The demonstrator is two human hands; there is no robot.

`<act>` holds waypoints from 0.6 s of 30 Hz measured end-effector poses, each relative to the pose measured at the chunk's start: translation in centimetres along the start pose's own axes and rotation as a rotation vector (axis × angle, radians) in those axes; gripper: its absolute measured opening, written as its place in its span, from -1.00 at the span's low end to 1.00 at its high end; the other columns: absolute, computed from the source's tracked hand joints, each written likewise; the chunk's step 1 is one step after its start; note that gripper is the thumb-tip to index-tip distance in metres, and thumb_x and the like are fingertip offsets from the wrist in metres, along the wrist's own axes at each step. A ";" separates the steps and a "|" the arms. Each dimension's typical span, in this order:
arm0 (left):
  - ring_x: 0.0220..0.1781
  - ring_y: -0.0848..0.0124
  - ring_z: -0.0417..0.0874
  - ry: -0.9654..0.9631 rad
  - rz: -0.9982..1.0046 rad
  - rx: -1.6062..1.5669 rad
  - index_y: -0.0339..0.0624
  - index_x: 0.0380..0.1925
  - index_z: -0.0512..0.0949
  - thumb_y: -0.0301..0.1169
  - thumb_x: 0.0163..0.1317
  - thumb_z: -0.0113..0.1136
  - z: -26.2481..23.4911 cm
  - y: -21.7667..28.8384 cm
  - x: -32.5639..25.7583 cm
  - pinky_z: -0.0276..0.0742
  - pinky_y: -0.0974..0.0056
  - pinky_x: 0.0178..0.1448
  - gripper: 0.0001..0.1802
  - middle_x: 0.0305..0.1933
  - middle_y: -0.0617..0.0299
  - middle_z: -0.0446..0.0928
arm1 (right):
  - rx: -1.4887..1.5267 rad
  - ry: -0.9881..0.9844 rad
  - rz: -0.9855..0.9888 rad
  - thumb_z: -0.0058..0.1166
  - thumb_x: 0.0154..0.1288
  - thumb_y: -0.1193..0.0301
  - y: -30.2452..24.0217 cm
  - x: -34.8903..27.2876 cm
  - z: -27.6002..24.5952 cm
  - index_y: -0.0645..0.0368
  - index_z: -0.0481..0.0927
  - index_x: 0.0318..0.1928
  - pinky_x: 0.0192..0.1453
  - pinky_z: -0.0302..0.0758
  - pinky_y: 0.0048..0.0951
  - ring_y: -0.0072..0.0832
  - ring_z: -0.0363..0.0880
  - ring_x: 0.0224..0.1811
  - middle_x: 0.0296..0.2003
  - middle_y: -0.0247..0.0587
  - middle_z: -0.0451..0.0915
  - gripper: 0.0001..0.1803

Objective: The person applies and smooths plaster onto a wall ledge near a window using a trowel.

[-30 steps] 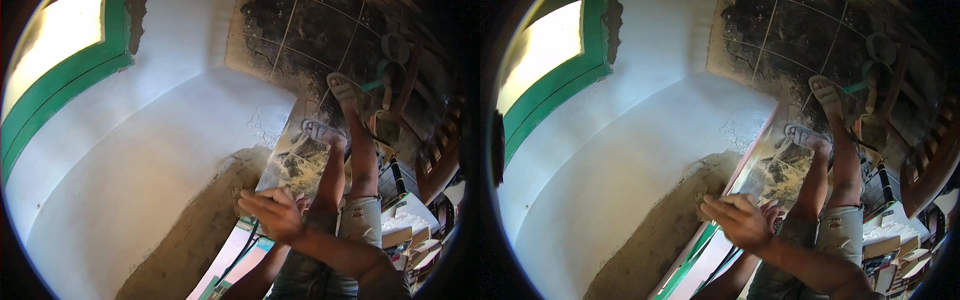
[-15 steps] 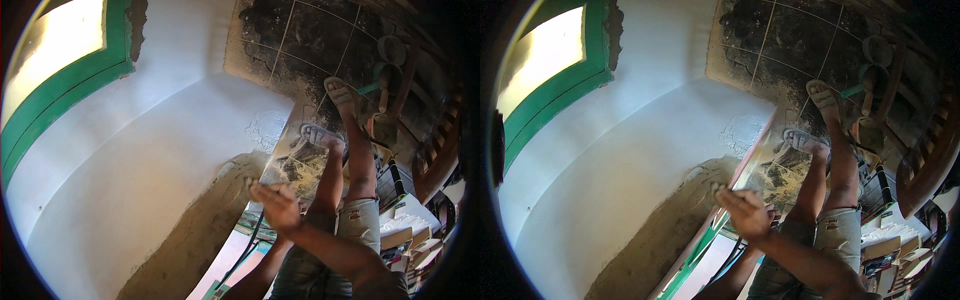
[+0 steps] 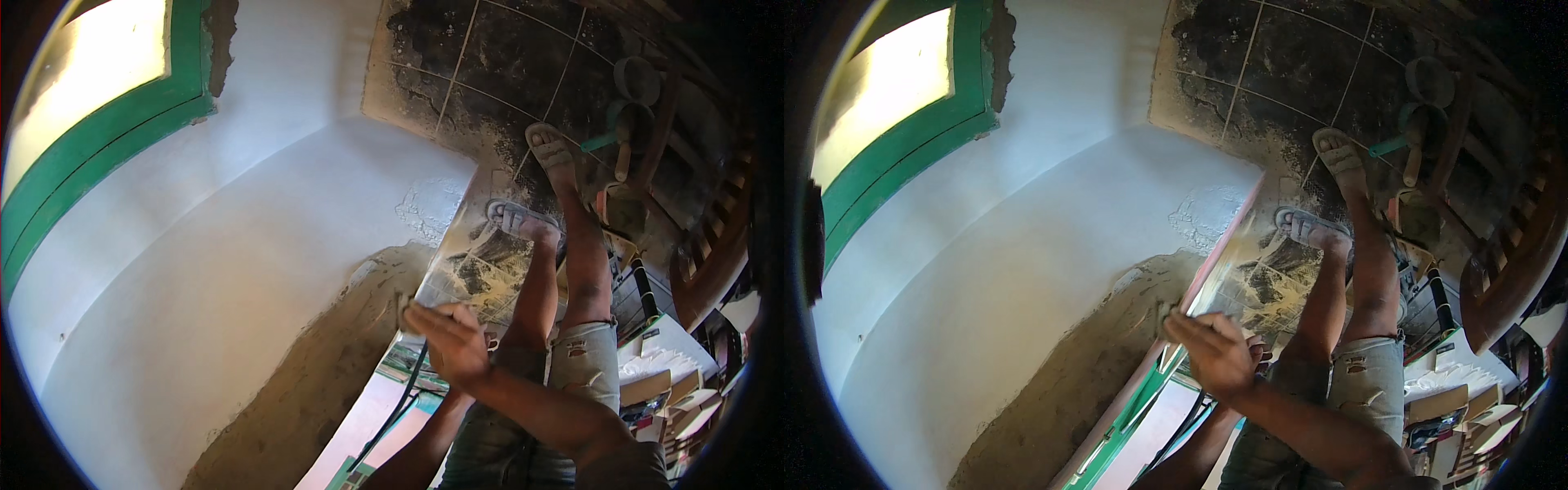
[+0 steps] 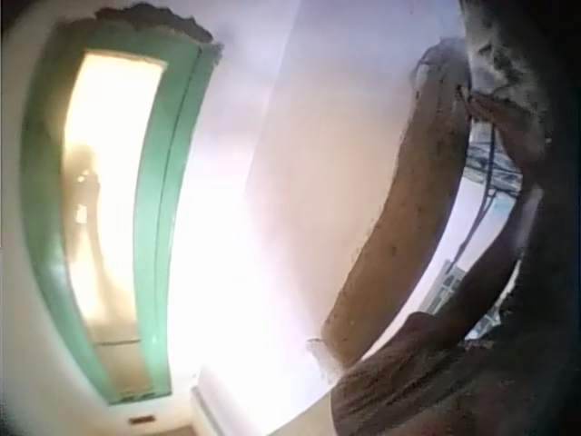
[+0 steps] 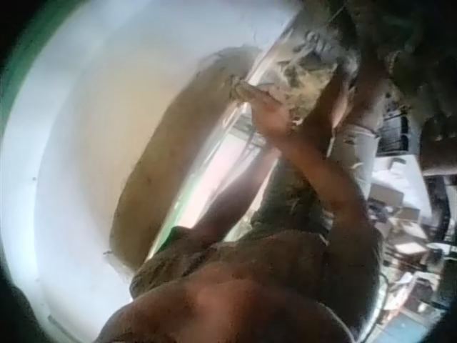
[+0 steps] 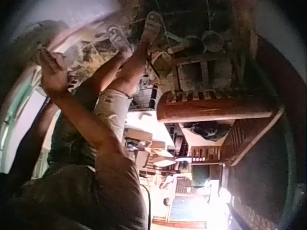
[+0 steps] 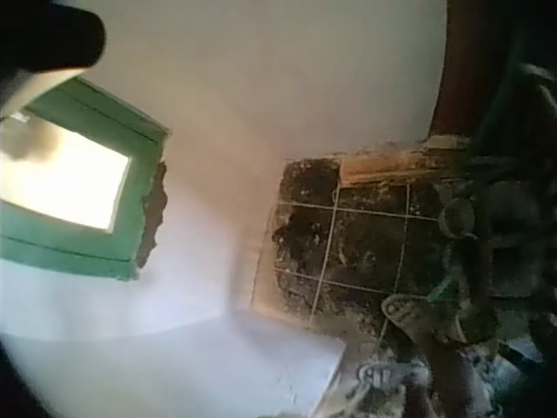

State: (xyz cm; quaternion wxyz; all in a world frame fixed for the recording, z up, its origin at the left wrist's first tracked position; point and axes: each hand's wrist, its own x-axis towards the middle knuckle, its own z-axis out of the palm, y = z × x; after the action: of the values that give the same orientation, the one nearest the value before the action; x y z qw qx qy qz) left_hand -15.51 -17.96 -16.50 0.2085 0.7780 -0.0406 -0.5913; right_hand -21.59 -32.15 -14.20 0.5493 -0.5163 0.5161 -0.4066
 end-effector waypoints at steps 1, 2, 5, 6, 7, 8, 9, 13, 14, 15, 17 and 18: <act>0.06 0.35 0.70 0.000 0.000 0.005 -0.24 0.32 0.48 -0.22 0.51 0.26 0.0 0.0 -0.1 0.63 0.26 0.15 -0.50 0.10 0.11 0.66 | 0.022 -0.018 -0.042 0.26 0.05 0.65 0.0 -0.1 0.0 0.21 0.76 0.11 -0.03 0.52 -0.28 -0.35 0.69 -0.02 0.16 -0.16 0.74 -0.48; 0.06 0.35 0.70 0.004 -0.003 0.010 -0.25 0.32 0.48 -0.22 0.51 0.27 0.0 0.0 -0.1 0.63 0.26 0.14 -0.49 0.10 0.10 0.66 | 0.022 -0.026 -0.159 0.25 0.05 0.66 0.0 -0.1 -0.1 0.18 0.77 0.08 -0.04 0.55 -0.27 -0.40 0.68 0.00 0.16 -0.20 0.74 -0.50; 0.06 0.34 0.70 0.005 -0.006 0.009 -0.25 0.32 0.48 -0.21 0.49 0.28 0.1 -0.1 -0.5 0.63 0.26 0.13 -0.48 0.10 0.10 0.66 | -0.020 0.019 -0.122 0.22 0.03 0.70 1.4 0.4 -0.4 0.15 0.77 0.08 -0.02 0.58 -0.28 -0.41 0.67 0.01 0.17 -0.20 0.74 -0.47; 0.06 0.34 0.70 0.007 -0.003 0.009 -0.25 0.32 0.48 -0.20 0.49 0.29 0.1 -0.2 -0.6 0.63 0.26 0.13 -0.47 0.10 0.10 0.65 | -0.108 0.036 0.029 0.18 0.03 0.72 2.1 0.7 -0.4 0.09 0.76 0.12 0.02 0.60 -0.30 -0.38 0.66 0.01 0.17 -0.26 0.74 -0.42; 0.06 0.34 0.70 0.033 0.024 0.093 -0.25 0.32 0.48 -0.20 0.48 0.30 0.2 -0.3 -0.8 0.63 0.26 0.12 -0.47 0.10 0.10 0.65 | -0.196 -0.045 0.182 0.12 0.04 0.75 2.9 1.0 -0.5 0.13 0.76 0.07 0.12 0.62 -0.22 -0.18 0.68 0.03 0.12 -0.16 0.75 -0.46; 0.06 0.34 0.70 0.021 0.007 0.021 -0.26 0.32 0.49 -0.20 0.48 0.30 0.2 -0.5 -0.9 0.63 0.26 0.12 -0.46 0.10 0.10 0.65 | -0.154 -0.002 0.204 0.13 0.07 0.75 3.3 1.2 -0.3 0.13 0.77 0.07 0.13 0.62 -0.22 -0.17 0.68 0.03 0.12 -0.15 0.76 -0.47; 0.06 0.34 0.70 0.027 0.009 0.031 -0.26 0.32 0.49 -0.19 0.47 0.31 0.2 -0.7 -1.0 0.64 0.26 0.12 -0.46 0.10 0.10 0.65 | -0.128 0.069 0.312 0.14 0.09 0.76 3.5 1.3 -0.2 0.13 0.77 0.07 0.13 0.63 -0.21 -0.17 0.69 0.03 0.12 -0.15 0.76 -0.48; 0.07 0.33 0.70 0.010 0.001 -0.019 -0.26 0.32 0.48 -0.21 0.48 0.31 -0.1 -1.9 -0.8 0.64 0.26 0.13 -0.46 0.11 0.10 0.65 | -0.092 -0.007 0.184 0.15 0.14 0.75 2.3 0.4 0.8 0.17 0.77 0.08 0.13 0.64 -0.21 -0.16 0.69 0.01 0.11 -0.13 0.76 -0.52; 0.08 0.33 0.70 0.006 -0.001 -0.029 -0.26 0.33 0.47 -0.21 0.48 0.30 -0.1 -2.3 -0.7 0.64 0.26 0.13 -0.46 0.12 0.10 0.65 | -0.027 0.009 0.098 0.16 0.11 0.73 1.6 0.0 0.8 0.18 0.75 0.11 0.15 0.62 -0.25 -0.24 0.68 0.04 0.16 -0.15 0.73 -0.49; 0.08 0.33 0.70 0.006 -0.003 -0.031 -0.26 0.33 0.47 -0.22 0.48 0.30 -0.2 -2.6 -0.7 0.63 0.26 0.14 -0.46 0.12 0.10 0.65 | 0.031 0.037 -0.041 0.17 0.08 0.70 1.0 -0.3 0.9 0.20 0.73 0.14 0.16 0.61 -0.29 -0.33 0.67 0.07 0.22 -0.17 0.70 -0.45; 0.09 0.32 0.69 0.014 -0.008 -0.026 -0.26 0.33 0.46 -0.23 0.49 0.29 -0.5 -3.1 -0.7 0.63 0.25 0.15 -0.47 0.13 0.10 0.65 | 0.004 -0.021 0.011 0.17 0.07 0.69 0.2 -0.4 0.5 0.20 0.73 0.14 0.15 0.62 -0.26 -0.29 0.67 0.08 0.22 -0.13 0.70 -0.45; 0.10 0.32 0.69 0.014 -0.008 -0.030 -0.26 0.34 0.46 -0.23 0.49 0.29 -0.5 -3.3 -0.6 0.63 0.25 0.16 -0.47 0.14 0.09 0.65 | -0.020 -0.024 0.126 0.19 0.04 0.70 0.1 -0.3 0.3 0.19 0.73 0.15 0.13 0.62 -0.25 -0.27 0.66 0.06 0.21 -0.14 0.71 -0.43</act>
State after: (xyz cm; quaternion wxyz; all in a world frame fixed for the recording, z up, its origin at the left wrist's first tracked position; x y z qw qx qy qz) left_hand -15.80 -14.66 -17.03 0.2181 0.7790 -0.0270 -0.5872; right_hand -21.36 -31.82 -14.27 0.5748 -0.4930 0.5451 -0.3597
